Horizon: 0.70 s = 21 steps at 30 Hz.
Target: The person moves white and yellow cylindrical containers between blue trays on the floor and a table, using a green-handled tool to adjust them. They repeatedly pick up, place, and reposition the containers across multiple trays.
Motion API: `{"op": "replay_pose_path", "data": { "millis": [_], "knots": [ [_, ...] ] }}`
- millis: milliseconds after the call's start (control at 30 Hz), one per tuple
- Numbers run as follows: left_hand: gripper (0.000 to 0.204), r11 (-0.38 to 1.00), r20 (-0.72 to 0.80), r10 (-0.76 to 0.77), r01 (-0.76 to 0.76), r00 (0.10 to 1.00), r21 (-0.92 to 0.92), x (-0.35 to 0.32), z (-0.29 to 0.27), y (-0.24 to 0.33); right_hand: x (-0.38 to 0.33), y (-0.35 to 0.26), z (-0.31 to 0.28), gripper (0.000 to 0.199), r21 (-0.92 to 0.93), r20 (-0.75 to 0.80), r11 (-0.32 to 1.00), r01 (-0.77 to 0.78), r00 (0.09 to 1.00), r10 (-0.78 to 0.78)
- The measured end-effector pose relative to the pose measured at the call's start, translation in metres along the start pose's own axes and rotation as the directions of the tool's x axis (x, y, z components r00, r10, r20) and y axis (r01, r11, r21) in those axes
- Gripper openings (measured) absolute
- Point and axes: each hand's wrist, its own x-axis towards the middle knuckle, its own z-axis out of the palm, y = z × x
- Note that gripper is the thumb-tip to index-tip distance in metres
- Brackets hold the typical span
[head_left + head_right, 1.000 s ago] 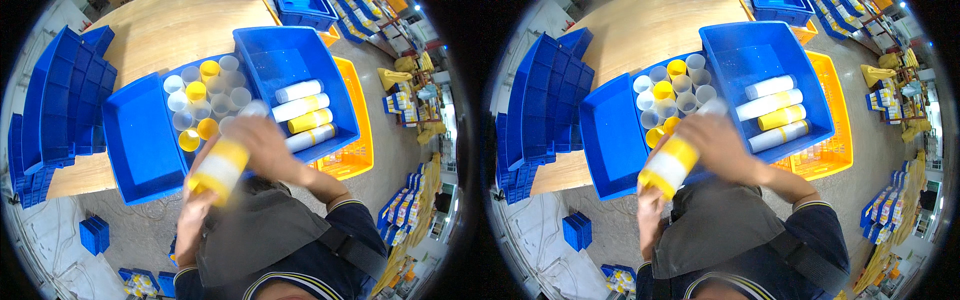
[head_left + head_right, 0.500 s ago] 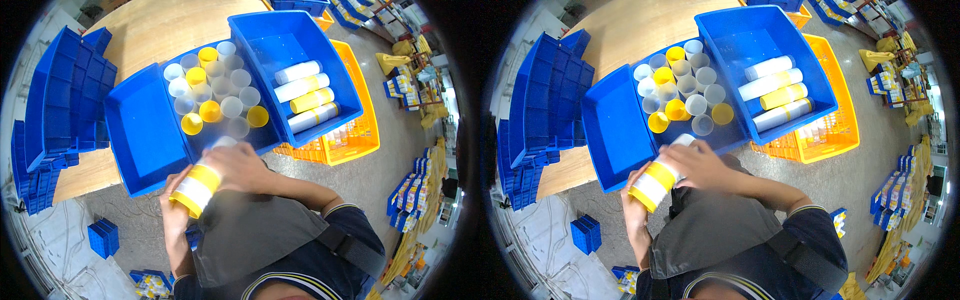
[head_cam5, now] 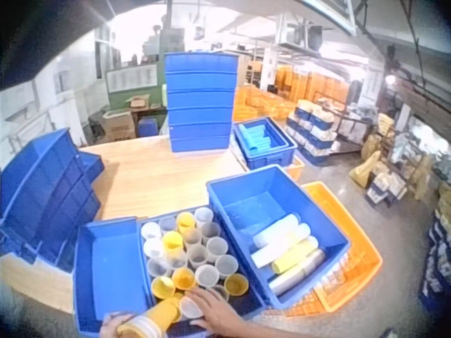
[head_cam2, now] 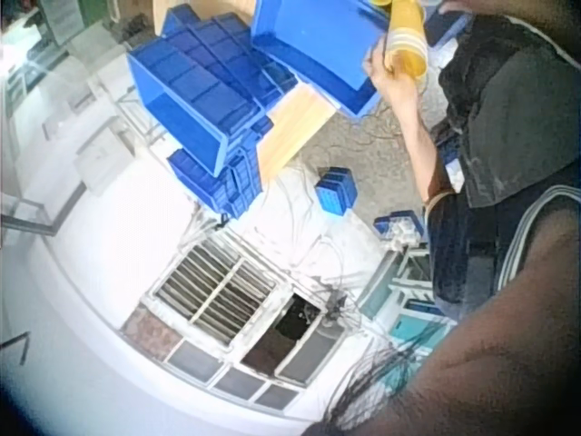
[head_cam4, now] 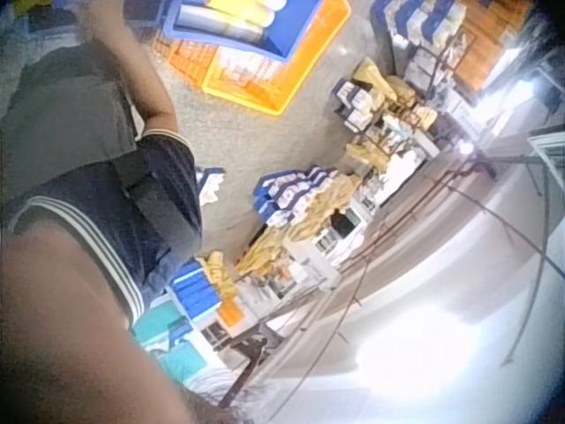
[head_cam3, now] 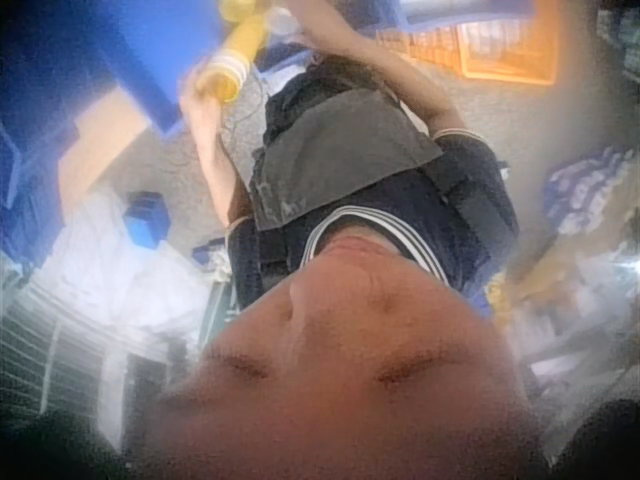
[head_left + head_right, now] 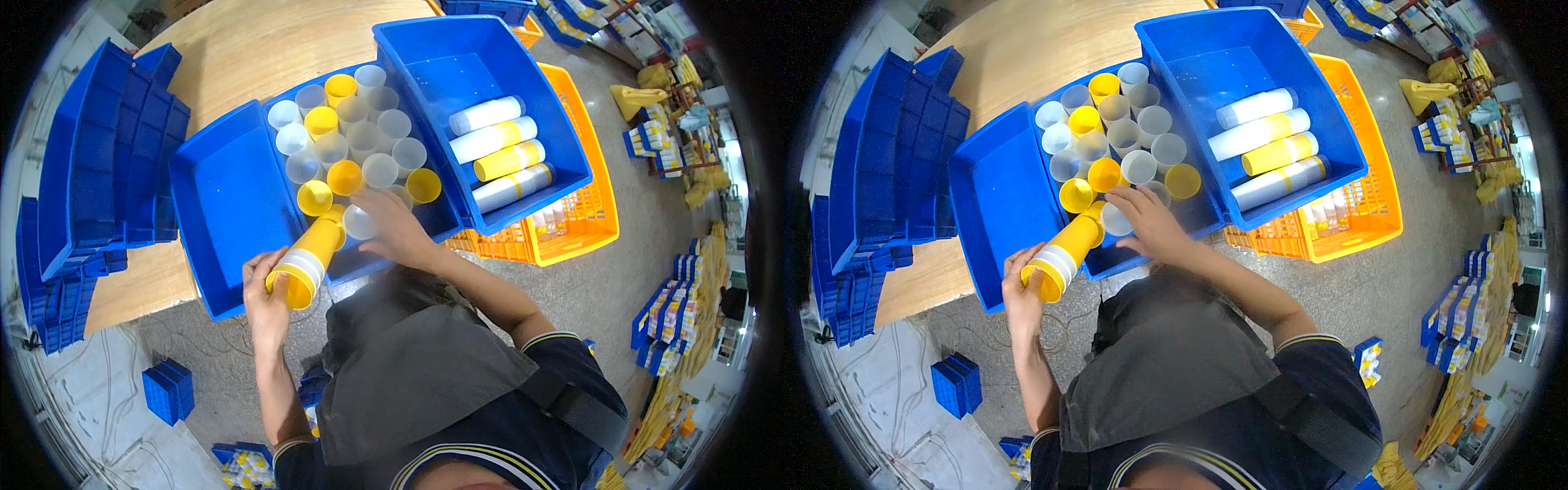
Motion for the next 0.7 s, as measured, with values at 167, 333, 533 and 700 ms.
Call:
{"op": "replay_pose_path", "data": {
  "millis": [167,333,533,700],
  "knots": [
    [0.051,0.997,0.027,0.059,-0.06,0.998,0.038,-0.031,-0.015,0.037,-0.008,-0.06,-0.016,0.066,0.015,0.116,0.95,0.313,0.943,-0.313],
    [0.019,0.973,-0.258,0.186,-0.215,0.948,-0.089,-0.03,-0.022,0.04,-0.035,-0.031,-0.054,0.051,-0.158,-0.135,0.984,-0.077,0.989,0.056],
    [0.018,0.998,0.057,0.003,-0.006,0.998,0.063,-0.009,0.008,0.02,-0.058,0.004,-0.052,0.078,-0.03,-0.255,0.878,-0.478,0.853,0.456],
    [0.016,0.993,0.172,0.029,-0.008,0.985,-0.121,-0.006,0.03,0.026,-0.049,-0.045,-0.061,0.087,-0.155,-0.051,0.988,0.024,0.998,-0.032]
  ]
}}
